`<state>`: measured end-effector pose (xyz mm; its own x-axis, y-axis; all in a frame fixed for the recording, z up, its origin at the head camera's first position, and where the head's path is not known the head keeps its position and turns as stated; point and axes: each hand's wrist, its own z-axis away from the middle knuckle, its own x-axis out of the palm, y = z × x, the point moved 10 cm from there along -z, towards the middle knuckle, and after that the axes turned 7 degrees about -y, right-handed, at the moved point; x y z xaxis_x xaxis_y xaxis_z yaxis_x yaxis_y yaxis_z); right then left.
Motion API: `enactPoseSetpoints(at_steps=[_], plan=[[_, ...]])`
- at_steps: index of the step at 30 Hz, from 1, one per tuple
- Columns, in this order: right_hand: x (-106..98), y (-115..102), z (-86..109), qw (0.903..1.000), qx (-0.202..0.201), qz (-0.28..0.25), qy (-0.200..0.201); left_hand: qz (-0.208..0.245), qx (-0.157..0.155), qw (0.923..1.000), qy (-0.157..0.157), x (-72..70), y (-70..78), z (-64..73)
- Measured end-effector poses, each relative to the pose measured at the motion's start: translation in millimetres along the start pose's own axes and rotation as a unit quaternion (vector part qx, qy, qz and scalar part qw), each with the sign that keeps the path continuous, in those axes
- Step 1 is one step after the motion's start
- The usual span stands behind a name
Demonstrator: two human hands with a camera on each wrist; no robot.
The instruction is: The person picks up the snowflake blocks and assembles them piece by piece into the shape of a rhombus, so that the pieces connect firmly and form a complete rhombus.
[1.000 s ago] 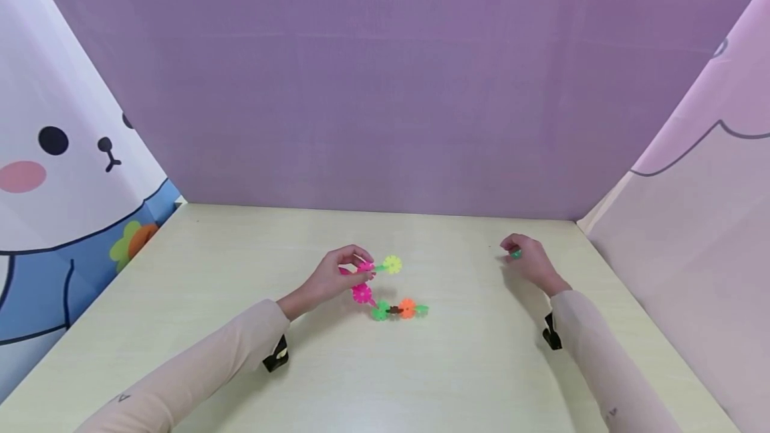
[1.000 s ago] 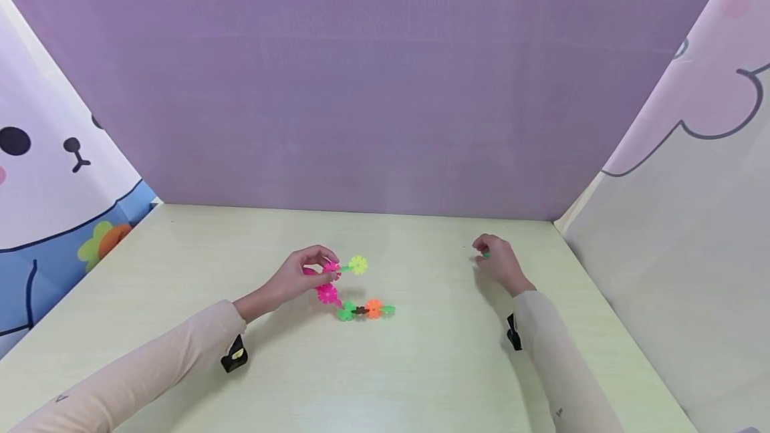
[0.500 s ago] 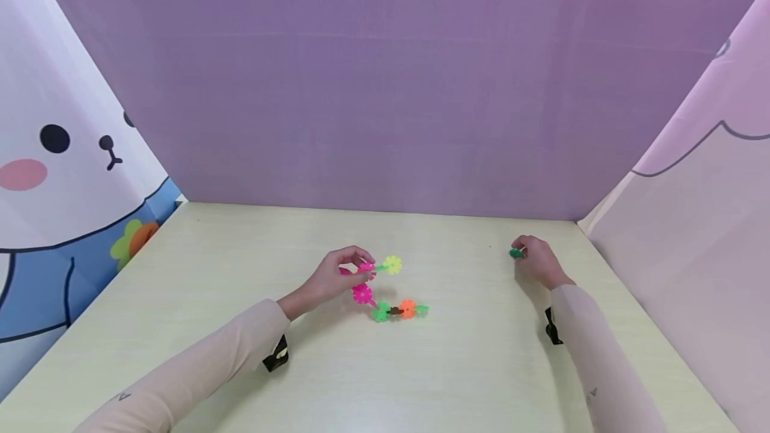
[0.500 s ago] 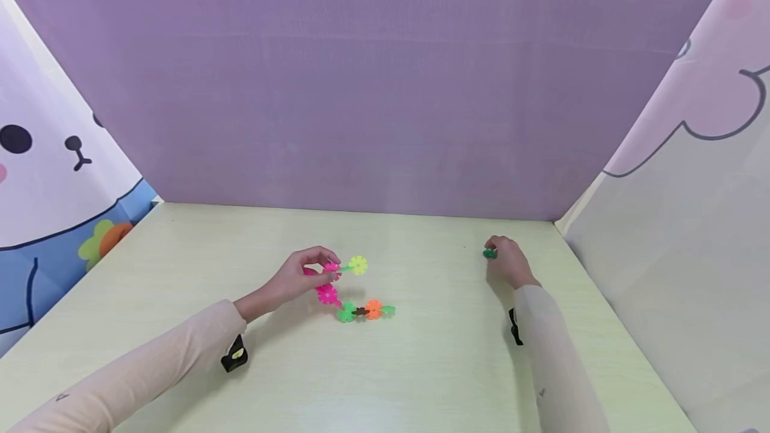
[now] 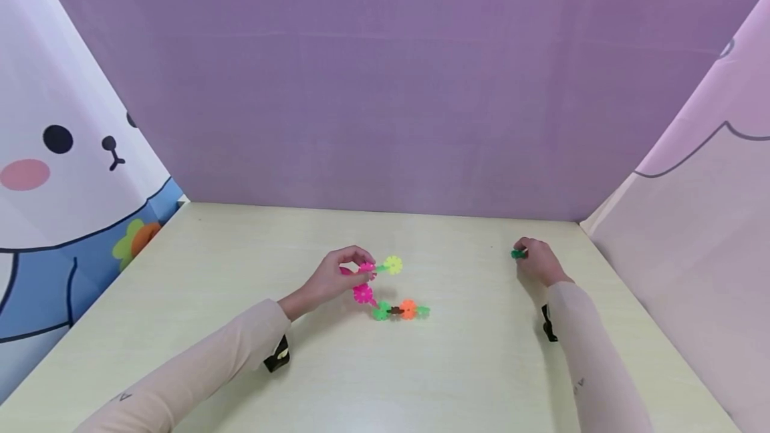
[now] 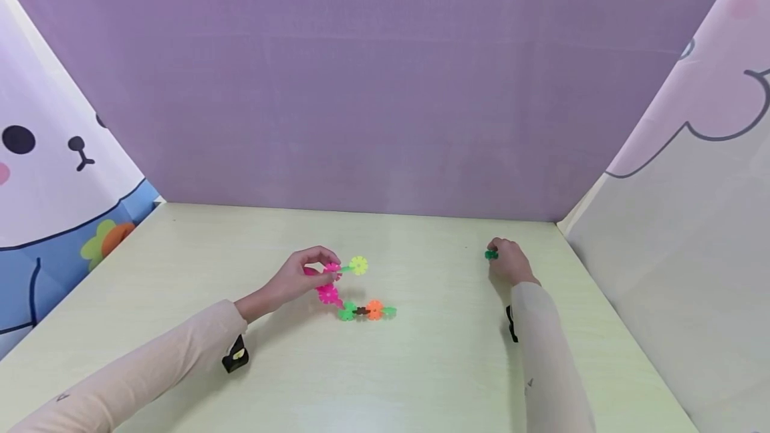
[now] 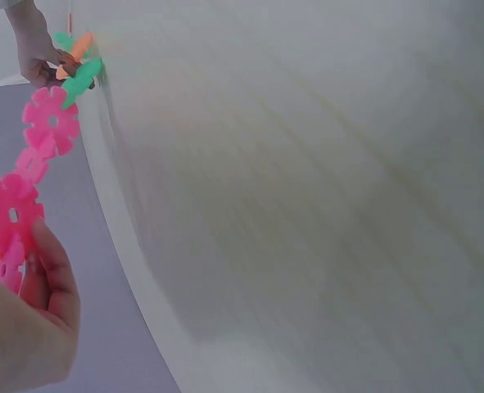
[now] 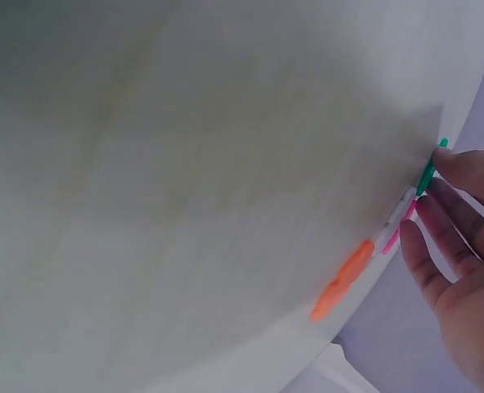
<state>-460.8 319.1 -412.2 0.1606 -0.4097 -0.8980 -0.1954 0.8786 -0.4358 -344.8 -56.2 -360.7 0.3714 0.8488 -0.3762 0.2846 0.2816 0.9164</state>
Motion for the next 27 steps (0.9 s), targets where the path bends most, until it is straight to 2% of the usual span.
enactPoseSetpoints(at_steps=[5,13,20,27], plan=[[-0.8,-0.6,-1.1,1.0,-0.005,0.005,0.003,-0.001,-0.001,1.0,-0.001,0.7,0.1,-0.1],[-9.4,-4.3,1.7,0.9991,-0.024,0.009,0.034,0.014,-0.005,0.9998,-0.01,2.1,-2.1,-0.9],[-17.8,-9.6,8.3,0.9984,-0.029,0.005,0.048,0.034,-0.006,0.9993,-0.016,3.5,-31.6,-9.8],[-23.1,-17.0,12.8,0.9976,-0.046,0.011,0.05,0.044,-0.022,0.9987,-0.013,3.7,-35.4,-11.3]])
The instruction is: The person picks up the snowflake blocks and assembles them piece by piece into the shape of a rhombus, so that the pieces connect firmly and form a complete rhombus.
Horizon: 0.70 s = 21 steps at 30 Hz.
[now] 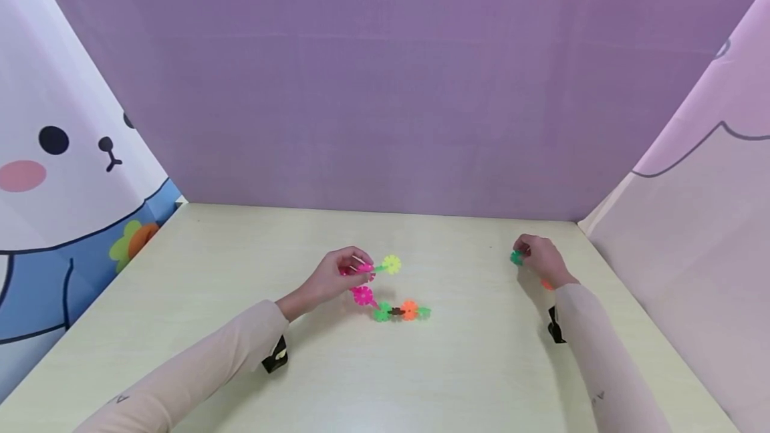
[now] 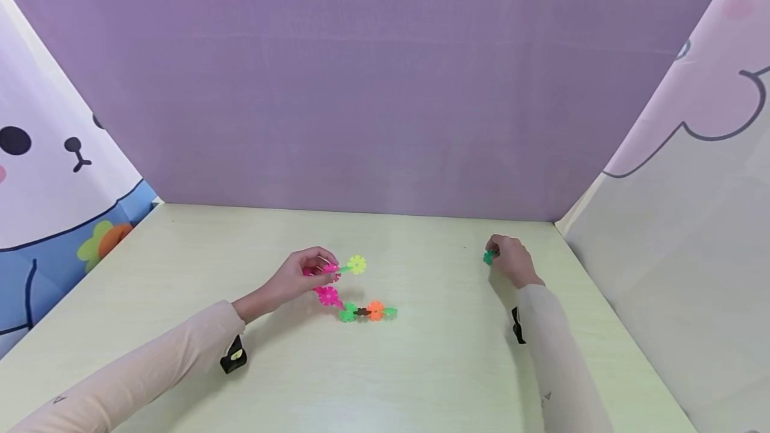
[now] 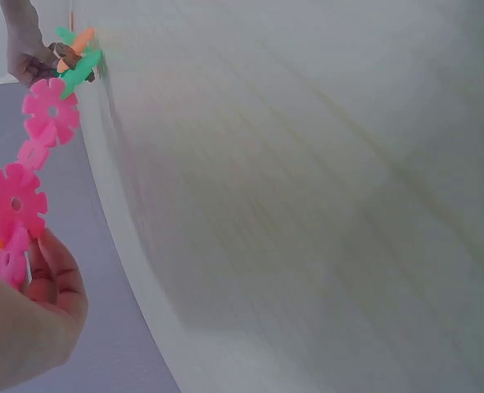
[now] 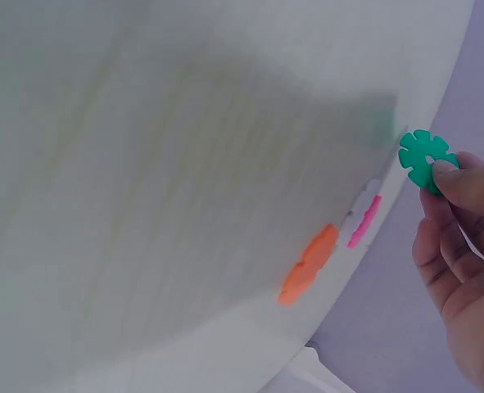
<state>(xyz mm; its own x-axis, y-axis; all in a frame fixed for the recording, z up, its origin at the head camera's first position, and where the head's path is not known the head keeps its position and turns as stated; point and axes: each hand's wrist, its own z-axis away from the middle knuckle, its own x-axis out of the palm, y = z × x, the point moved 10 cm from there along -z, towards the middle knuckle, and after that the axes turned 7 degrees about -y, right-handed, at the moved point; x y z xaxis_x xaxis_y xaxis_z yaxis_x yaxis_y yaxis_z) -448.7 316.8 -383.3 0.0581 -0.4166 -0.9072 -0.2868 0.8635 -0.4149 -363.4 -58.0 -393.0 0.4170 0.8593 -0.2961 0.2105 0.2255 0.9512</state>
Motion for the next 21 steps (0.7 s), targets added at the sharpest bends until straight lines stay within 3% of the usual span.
enactPoseSetpoints(at_steps=[11,21], plan=[[-4.8,-14.0,6.9,0.9963,-0.032,-0.072,0.034,0.015,-0.018,0.9997,-0.002,1.6,-3.7,-0.3],[-6.5,-50.6,14.2,0.9874,-0.097,-0.103,0.072,0.024,-0.026,0.9993,-0.009,2.6,-5.5,-0.3]])
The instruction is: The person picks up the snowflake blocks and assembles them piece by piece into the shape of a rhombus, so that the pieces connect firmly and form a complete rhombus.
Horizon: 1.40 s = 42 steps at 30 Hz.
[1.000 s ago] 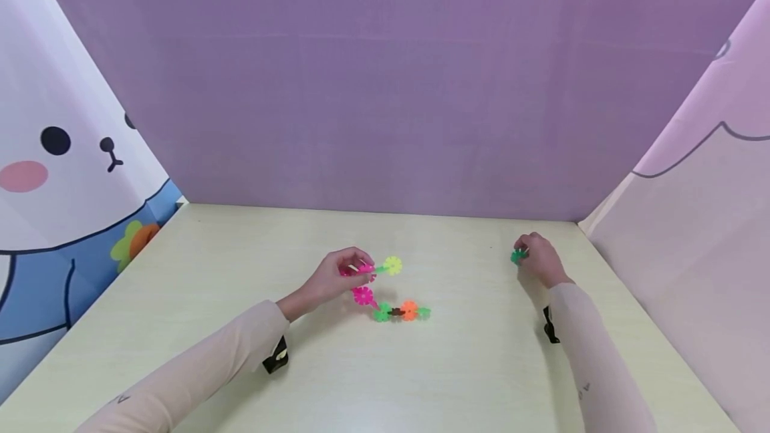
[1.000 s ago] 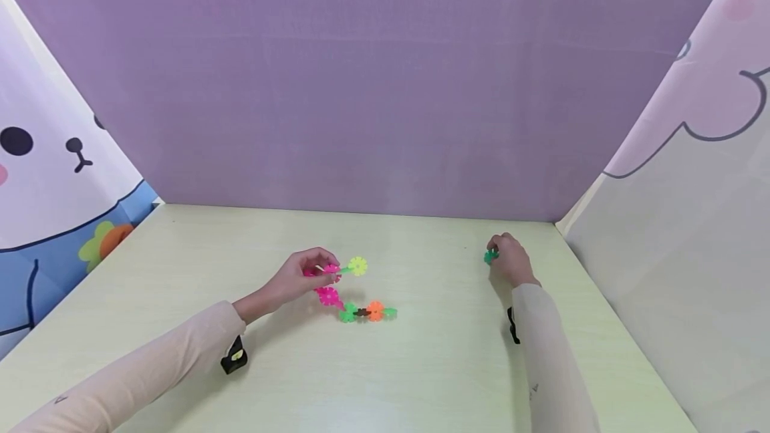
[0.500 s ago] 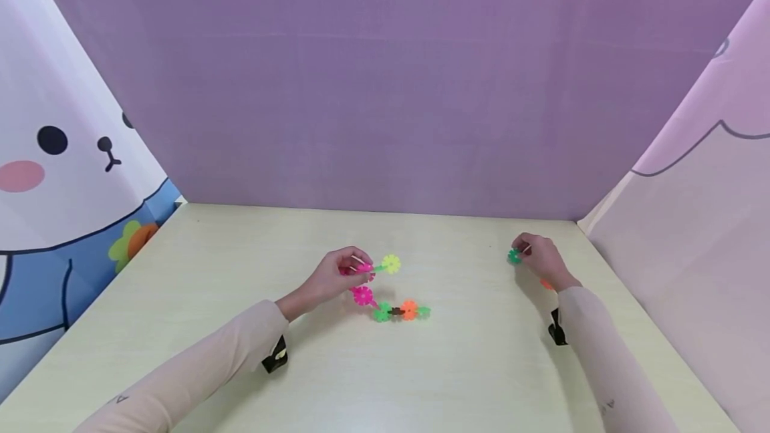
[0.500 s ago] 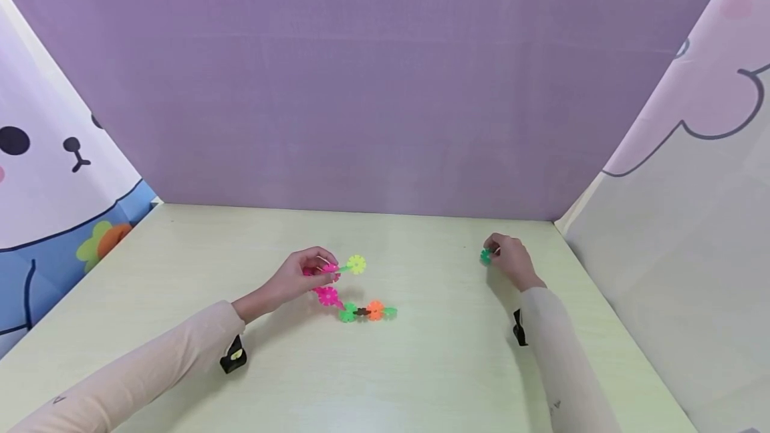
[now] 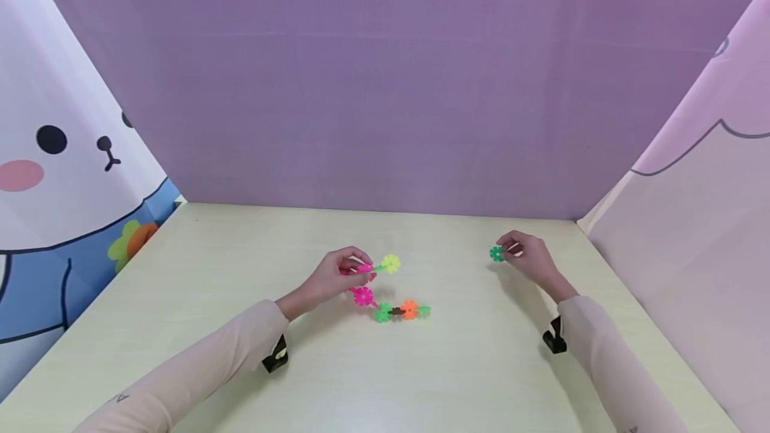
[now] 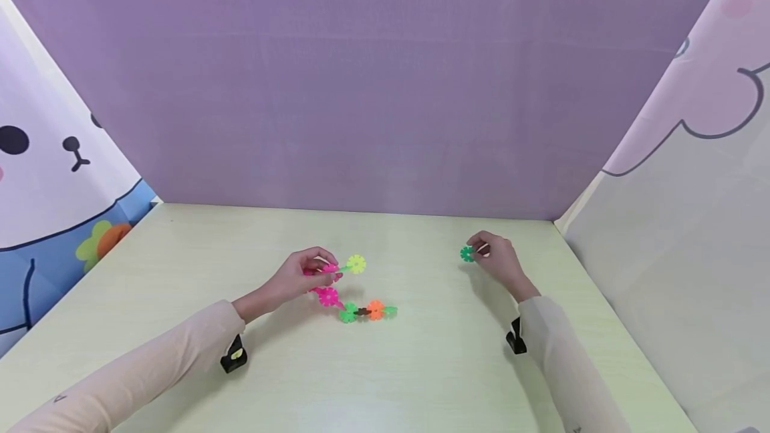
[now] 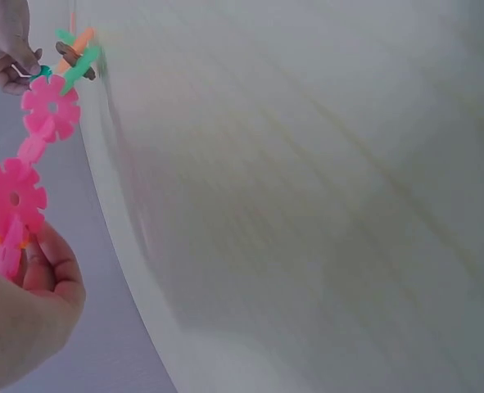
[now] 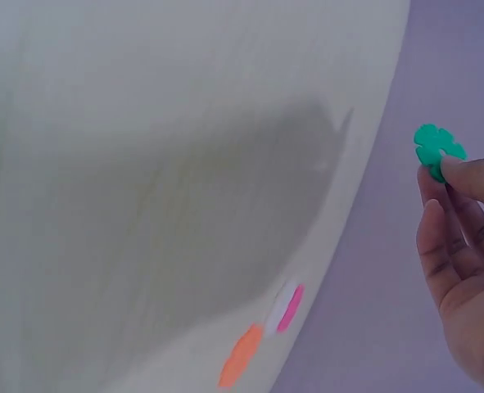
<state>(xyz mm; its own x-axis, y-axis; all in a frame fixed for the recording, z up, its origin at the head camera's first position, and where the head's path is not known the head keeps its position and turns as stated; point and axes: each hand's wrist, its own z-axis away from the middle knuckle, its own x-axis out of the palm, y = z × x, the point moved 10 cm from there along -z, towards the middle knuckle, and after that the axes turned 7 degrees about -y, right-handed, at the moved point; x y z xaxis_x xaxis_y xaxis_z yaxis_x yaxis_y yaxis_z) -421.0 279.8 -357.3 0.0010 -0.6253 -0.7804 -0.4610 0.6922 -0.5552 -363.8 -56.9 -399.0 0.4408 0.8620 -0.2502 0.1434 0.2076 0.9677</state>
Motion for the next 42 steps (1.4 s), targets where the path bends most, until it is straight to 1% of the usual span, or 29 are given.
enactPoseSetpoints(at_steps=[3,7,13,19,23,28,33,35,40,42], plan=[[6.0,-14.4,-0.9,0.9998,-0.012,-0.013,-0.003,-0.001,0.005,1.0,-0.005,0.7,1.7,0.3],[17.8,-32.5,-2.0,0.999,-0.025,-0.032,-0.019,0.002,0.009,0.9999,-0.008,1.1,2.4,0.4],[37.2,-55.3,-3.1,0.9978,-0.039,-0.041,-0.035,0.005,0.011,0.9999,-0.004,0.4,3.2,1.3],[52.8,-80.9,-3.4,0.9956,-0.053,-0.064,-0.043,0.005,-0.001,1.0,0.003,0.3,3.1,2.1],[61.0,-93.6,-2.8,0.9941,-0.056,-0.081,-0.046,0.002,-0.004,1.0,0.006,0.3,2.8,1.9],[69.9,-103.9,-2.5,0.9936,-0.05,-0.09,-0.047,-0.001,0.007,1.0,0.006,0.8,4.2,0.6],[76.8,-114.3,-2.5,0.9924,-0.052,-0.105,-0.038,0.005,0.023,0.9997,-0.002,2.5,7.1,0.4],[76.5,-122.8,-1.8,0.9913,-0.055,-0.116,-0.03,0.004,0.027,0.9996,-0.004,3.0,7.5,0.6],[69.4,-154.6,3.0,0.9885,-0.057,-0.139,-0.015,-0.01,0.015,0.9998,0.002,2.5,5.2,0.6],[67.7,-163.8,4.6,0.9878,-0.058,-0.144,-0.01,-0.013,0.009,0.9999,0.004,2.2,4.3,0.6]])
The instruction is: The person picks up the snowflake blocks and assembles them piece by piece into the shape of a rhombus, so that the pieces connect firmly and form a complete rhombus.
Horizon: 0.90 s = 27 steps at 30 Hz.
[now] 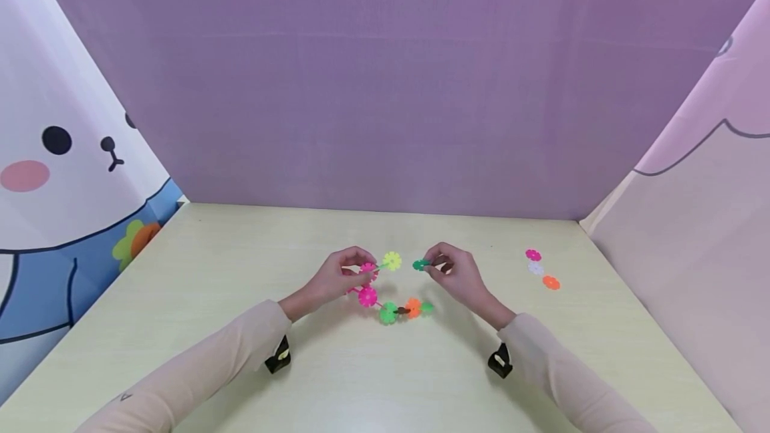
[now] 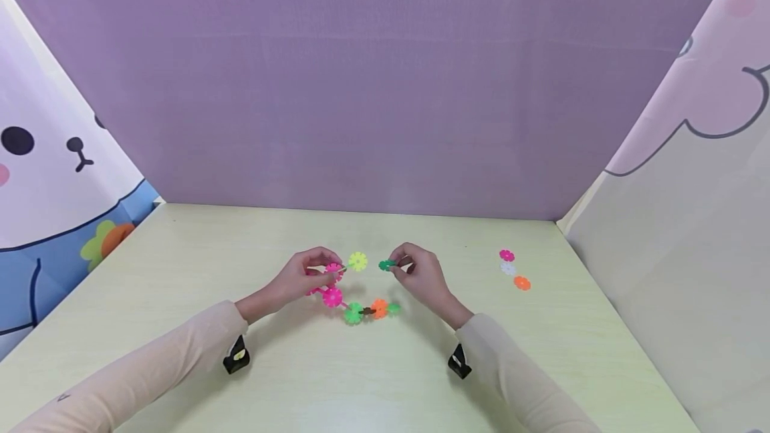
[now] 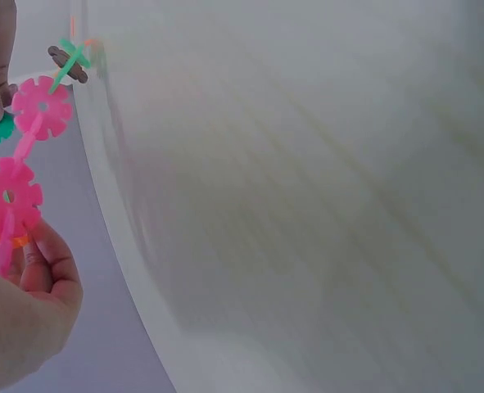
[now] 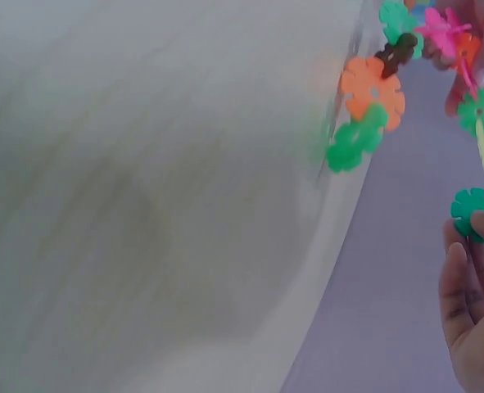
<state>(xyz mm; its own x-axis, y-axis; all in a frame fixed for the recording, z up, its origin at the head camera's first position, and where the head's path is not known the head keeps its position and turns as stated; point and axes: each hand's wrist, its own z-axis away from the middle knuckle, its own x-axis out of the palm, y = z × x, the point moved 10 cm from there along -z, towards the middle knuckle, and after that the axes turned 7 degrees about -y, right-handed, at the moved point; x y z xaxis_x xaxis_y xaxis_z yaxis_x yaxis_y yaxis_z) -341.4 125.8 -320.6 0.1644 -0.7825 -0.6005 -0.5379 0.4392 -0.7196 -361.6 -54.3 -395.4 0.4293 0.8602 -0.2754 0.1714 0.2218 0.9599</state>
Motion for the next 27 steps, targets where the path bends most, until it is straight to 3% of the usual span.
enactPoseSetpoints(at_steps=[16,27], plan=[[10.3,-14.1,0.1,0.9989,-0.033,-0.009,0.031,0.001,0.009,1.0,0.0,4.1,1.6,0.1],[9.7,-13.9,-0.6,0.9983,-0.036,-0.03,0.036,-0.004,-0.005,1.0,0.001,3.7,0.1,-1.0]])
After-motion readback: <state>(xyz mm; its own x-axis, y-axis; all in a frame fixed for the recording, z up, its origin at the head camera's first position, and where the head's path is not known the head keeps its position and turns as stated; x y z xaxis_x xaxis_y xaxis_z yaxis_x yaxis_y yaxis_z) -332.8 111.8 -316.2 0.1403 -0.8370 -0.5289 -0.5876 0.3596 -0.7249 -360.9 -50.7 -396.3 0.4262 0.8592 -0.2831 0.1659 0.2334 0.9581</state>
